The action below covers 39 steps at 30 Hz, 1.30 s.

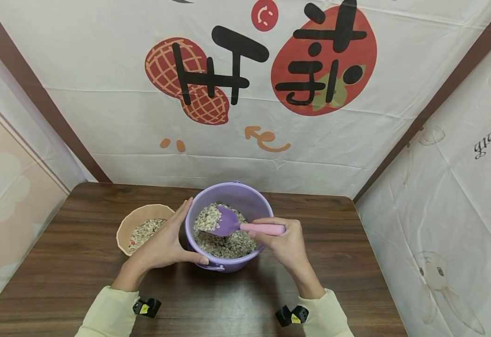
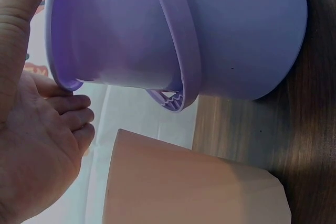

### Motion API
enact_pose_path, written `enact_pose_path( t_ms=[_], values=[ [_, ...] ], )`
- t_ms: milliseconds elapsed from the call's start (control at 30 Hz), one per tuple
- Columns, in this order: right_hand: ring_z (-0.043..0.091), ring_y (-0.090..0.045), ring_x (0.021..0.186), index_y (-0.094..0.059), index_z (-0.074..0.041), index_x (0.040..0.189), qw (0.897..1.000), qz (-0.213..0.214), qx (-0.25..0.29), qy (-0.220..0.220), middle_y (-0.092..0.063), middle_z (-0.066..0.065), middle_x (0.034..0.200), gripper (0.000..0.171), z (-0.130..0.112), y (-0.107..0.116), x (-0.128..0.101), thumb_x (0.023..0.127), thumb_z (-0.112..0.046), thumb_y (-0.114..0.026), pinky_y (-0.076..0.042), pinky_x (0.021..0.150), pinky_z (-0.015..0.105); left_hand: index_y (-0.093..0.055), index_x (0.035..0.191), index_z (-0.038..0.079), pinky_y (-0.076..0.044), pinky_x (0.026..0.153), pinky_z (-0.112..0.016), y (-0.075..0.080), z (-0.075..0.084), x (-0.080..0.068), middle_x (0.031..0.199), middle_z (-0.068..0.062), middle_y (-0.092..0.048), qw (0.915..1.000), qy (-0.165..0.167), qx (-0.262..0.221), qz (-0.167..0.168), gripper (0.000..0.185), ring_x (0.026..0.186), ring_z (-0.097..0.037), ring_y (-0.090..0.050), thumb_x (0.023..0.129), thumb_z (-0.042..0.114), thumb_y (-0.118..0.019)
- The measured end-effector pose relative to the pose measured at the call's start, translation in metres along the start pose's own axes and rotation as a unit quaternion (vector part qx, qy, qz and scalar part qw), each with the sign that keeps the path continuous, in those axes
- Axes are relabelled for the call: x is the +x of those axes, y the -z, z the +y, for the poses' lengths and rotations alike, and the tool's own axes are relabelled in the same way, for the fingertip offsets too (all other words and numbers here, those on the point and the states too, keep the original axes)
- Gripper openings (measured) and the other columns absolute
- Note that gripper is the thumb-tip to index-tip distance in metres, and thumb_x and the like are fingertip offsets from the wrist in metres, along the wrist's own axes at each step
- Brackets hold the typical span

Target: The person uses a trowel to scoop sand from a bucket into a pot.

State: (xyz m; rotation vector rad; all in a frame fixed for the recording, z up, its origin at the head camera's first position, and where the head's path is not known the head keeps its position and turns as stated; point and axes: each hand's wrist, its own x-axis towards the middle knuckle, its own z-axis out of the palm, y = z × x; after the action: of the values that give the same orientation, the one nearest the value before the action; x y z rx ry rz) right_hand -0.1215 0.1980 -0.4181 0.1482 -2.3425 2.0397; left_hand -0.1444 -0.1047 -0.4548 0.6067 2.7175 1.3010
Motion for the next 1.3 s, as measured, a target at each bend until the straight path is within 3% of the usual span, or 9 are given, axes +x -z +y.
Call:
enact_pose_path(
  t_ms=[433,700,1300],
  values=[
    [0.023,-0.072,0.104,-0.078,0.004,0.106,0.999,0.032,0.005,0.001,-0.076,0.016,0.099,0.032,0.003,0.015,-0.008,0.077,-0.006,-0.089,-0.058,0.083,0.029,-0.007,0.165,0.014,-0.025,0.119,-0.055,-0.001,-0.002,0.001,0.169,-0.010,-0.008,1.0000,-0.001,0.005,0.004,0.152,0.154,-0.029,-0.012,0.051,0.072,-0.090],
    [0.026,-0.072,0.104,-0.077,0.007,0.106,0.999,0.043,0.010,-0.002,-0.076,0.016,0.099,0.034,0.005,0.018,-0.010,0.077,-0.006,-0.089,-0.058,0.084,0.031,-0.007,0.165,0.015,-0.025,0.118,-0.056,0.000,-0.001,0.001,0.169,-0.010,-0.008,1.0000,-0.001,0.004,0.004,0.152,0.154,-0.030,-0.013,0.051,0.072,-0.090],
    [0.029,-0.067,0.114,-0.074,0.007,0.113,1.000,0.015,0.010,0.012,-0.076,0.015,0.096,0.036,0.007,0.017,-0.014,0.083,-0.008,-0.085,-0.059,0.084,0.031,-0.006,0.165,0.015,-0.025,0.118,-0.056,0.000,0.001,-0.001,0.169,-0.010,-0.007,1.0000,0.001,0.006,0.003,0.152,0.154,-0.030,-0.012,0.052,0.071,-0.090]
  ],
)
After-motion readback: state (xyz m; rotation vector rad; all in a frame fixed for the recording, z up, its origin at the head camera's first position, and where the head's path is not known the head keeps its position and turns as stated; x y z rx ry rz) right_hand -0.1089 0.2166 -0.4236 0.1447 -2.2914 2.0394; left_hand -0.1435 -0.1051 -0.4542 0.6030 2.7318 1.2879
